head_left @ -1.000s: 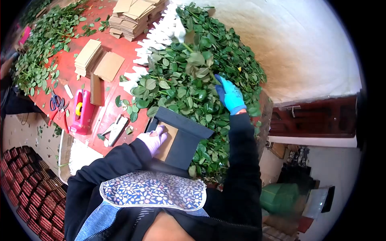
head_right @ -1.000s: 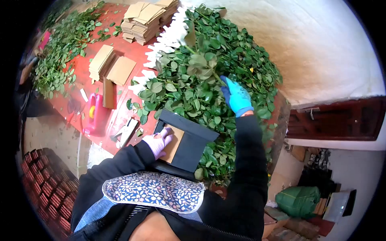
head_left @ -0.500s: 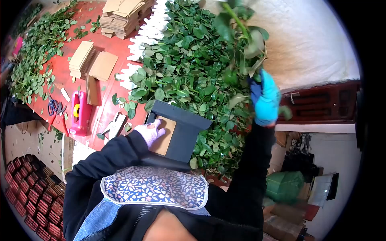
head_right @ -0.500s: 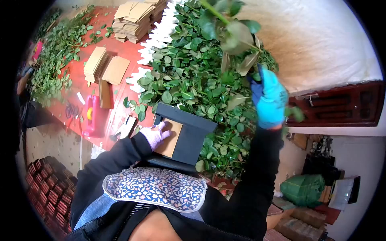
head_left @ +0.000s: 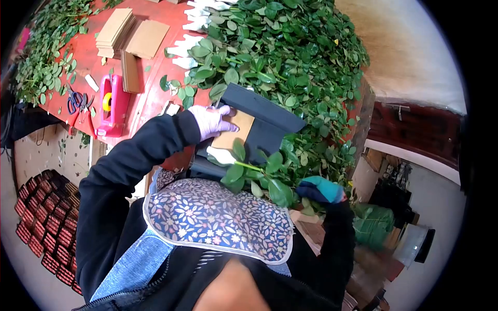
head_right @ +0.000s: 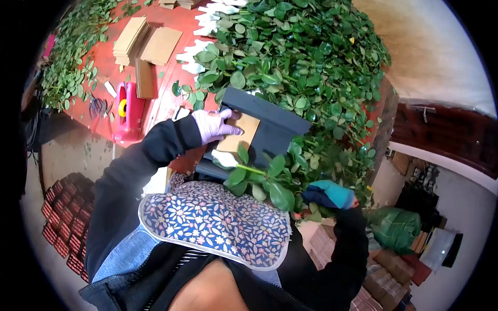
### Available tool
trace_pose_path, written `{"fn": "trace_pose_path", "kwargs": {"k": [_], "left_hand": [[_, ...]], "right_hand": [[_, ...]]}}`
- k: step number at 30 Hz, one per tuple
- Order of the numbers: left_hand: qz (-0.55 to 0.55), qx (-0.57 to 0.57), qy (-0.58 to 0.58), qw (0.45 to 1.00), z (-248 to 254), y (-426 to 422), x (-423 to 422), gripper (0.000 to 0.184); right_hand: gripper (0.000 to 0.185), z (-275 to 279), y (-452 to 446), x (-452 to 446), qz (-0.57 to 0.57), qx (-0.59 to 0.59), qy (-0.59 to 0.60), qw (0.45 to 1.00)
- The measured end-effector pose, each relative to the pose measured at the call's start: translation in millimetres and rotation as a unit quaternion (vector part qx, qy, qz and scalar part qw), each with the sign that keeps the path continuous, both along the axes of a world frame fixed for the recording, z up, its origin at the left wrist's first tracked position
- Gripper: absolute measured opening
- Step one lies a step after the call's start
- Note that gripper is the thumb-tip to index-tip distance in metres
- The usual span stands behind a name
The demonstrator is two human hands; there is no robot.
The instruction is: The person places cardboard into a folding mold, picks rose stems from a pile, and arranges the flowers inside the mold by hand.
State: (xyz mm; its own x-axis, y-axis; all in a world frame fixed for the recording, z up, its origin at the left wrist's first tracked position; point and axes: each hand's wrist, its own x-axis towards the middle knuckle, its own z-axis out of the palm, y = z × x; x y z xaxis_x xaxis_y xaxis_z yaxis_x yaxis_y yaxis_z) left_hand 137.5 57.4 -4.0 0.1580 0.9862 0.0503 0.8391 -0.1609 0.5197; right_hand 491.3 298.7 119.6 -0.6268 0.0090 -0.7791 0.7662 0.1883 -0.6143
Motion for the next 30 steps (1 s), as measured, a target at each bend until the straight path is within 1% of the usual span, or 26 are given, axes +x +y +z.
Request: {"fn": "trace_pose_path", "kwargs": {"k": [2, 3, 5, 6, 7, 8, 9, 11, 12, 13, 14, 15, 17, 18, 20, 22, 23, 24, 26, 27, 28, 30], "left_hand": [[-0.002, 0.002, 0.0, 1.0, 0, 1, -1, 0.057], [-0.006, 0.005, 0.013, 1.0, 0, 2, 0, 0.054], [-0.004, -0.014, 0.001, 1.0, 3, 2, 2, 0.052], [0.004, -0.028, -0.011, 1.0, 5, 2, 2, 0.05], [0.0, -0.031, -0.04, 0.999, 7, 2, 1, 0.048], [-0.003, -0.033, -0.04, 0.999, 9, 2, 1, 0.048], [-0.002, -0.048, -0.041, 0.998, 12, 2, 1, 0.048], [0.001, -0.088, -0.049, 0.995, 19, 4, 0, 0.048], [0.002, -0.089, -0.05, 0.995, 17, 6, 1, 0.048], [0.004, -0.091, -0.044, 0.995, 14, 7, 1, 0.048], [0.006, -0.093, -0.038, 0.995, 12, 8, 1, 0.049], [0.018, -0.113, -0.069, 0.991, 12, 8, 0, 0.051], [0.011, -0.1, -0.041, 0.994, 14, 9, -1, 0.052], [0.004, -0.088, -0.017, 0.996, 15, 8, -1, 0.052], [0.01, -0.081, -0.031, 0.996, 11, 6, 1, 0.053], [0.002, -0.047, -0.034, 0.998, 8, 5, 0, 0.053], [0.001, -0.048, -0.035, 0.998, 8, 5, 0, 0.053], [0.005, -0.066, -0.032, 0.997, 9, 5, 1, 0.053], [0.009, -0.082, -0.028, 0.996, 9, 6, 2, 0.053], [0.005, -0.074, -0.017, 0.997, 6, 5, 2, 0.054], [0.002, -0.068, -0.006, 0.998, 6, 5, 3, 0.054], [0.012, -0.081, -0.005, 0.997, 10, 5, 5, 0.053]], "right_hand": [[0.021, -34, 2, 13, 0.03, -0.027, -0.005, 0.999], [0.021, -40, 4, 9, 0.026, -0.031, -0.005, 0.999], [0.021, -53, 7, 5, 0.152, -0.002, 0.024, 0.988], [0.012, -62, 1, 8, 0.093, 0.006, 0.127, 0.987], [0.012, -68, 2, 10, 0.133, 0.045, 0.141, 0.98], [0.011, -73, 5, 11, 0.174, 0.084, 0.152, 0.969], [0.011, -71, 7, 9, 0.172, 0.083, 0.151, 0.97], [0.014, -51, 14, 3, 0.063, -0.007, 0.091, 0.994], [0.017, -33, 22, 3, 0.146, 0.106, 0.112, 0.977], [0.018, -11, 23, 5, 0.036, 0.081, 0.072, 0.994], [0.018, 8, 21, 11, -0.077, 0.054, 0.031, 0.995], [0.018, 20, 27, 21, -0.077, 0.053, 0.032, 0.995], [0.017, 38, 42, 43, -0.022, 0.099, -0.032, 0.994], [0.015, 49, 36, 52, -0.066, 0.142, -0.075, 0.985], [0.014, 67, 42, 64, 0.001, 0.147, -0.049, 0.988], [0.012, 81, 36, 52, 0.015, 0.144, -0.041, 0.989], [0.011, 84, 29, 49, 0.023, 0.147, -0.034, 0.988], [0.011, 76, 23, 50, 0.022, 0.148, -0.035, 0.988], [0.01, 47, 13, 40, -0.092, 0.105, -0.047, 0.989], [0.011, 45, 6, 21, -0.087, 0.094, -0.096, 0.987], [0.011, 31, 12, 17, -0.087, 0.094, -0.093, 0.987], [0.013, -15, 17, 17, 0.04, 0.057, 0.021, 0.997]]}}
